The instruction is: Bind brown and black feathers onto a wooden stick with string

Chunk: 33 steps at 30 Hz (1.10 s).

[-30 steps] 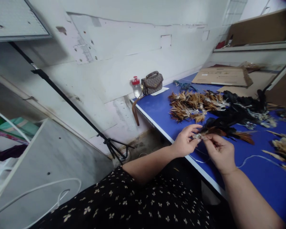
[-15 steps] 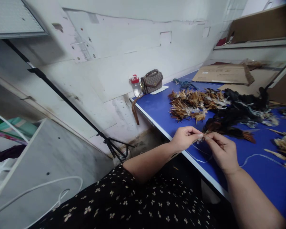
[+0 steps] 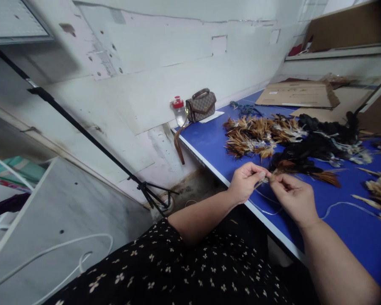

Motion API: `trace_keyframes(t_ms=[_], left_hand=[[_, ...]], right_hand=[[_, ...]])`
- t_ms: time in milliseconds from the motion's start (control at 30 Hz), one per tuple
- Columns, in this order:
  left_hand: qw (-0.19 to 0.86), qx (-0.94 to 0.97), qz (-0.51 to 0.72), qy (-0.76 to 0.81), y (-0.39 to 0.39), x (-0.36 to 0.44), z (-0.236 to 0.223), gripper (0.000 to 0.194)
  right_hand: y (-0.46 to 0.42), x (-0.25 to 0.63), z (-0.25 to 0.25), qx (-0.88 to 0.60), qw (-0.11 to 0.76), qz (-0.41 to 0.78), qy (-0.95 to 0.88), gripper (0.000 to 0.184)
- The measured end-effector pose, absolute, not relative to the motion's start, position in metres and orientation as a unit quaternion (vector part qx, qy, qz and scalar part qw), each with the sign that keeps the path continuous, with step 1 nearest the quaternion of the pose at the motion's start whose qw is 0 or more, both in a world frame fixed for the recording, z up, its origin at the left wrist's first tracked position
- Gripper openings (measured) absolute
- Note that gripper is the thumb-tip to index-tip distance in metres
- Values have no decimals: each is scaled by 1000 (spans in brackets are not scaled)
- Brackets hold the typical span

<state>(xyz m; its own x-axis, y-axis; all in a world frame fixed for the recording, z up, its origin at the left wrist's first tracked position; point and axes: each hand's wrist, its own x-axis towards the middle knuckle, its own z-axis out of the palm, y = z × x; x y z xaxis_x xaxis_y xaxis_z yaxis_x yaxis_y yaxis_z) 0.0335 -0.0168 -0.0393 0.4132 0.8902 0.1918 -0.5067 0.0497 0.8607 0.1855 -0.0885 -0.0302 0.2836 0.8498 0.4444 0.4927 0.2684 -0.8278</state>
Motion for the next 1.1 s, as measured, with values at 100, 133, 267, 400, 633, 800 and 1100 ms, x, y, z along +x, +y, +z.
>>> trace_keyframes(t_ms=[100,133,267,400,633,800,1100], left_hand=[[660,503,513,221,-16,35,-39,32],[645,509,520,231,-15,36,-40,30],[607,515,537,279,-15,40,-43,25],[593,518,543,293,-15,41,-46,18],[590,515,537,314,-13,42,-46,15],[612,491,525,331,-13,42,-43,20],[676,499,450,304,-6,15,-23,39]], right_hand=[[-86,182,-31,-592,542,129,-582,31],[-86,180,-32,-597,540,113,-582,29],[-82,175,-34,-616,529,57,-580,24],[-80,174,-37,-626,523,34,-578,24],[-80,175,-38,-627,515,16,-585,26],[-79,175,-39,-622,521,39,-583,26],[-82,186,-36,-585,552,67,-591,34]])
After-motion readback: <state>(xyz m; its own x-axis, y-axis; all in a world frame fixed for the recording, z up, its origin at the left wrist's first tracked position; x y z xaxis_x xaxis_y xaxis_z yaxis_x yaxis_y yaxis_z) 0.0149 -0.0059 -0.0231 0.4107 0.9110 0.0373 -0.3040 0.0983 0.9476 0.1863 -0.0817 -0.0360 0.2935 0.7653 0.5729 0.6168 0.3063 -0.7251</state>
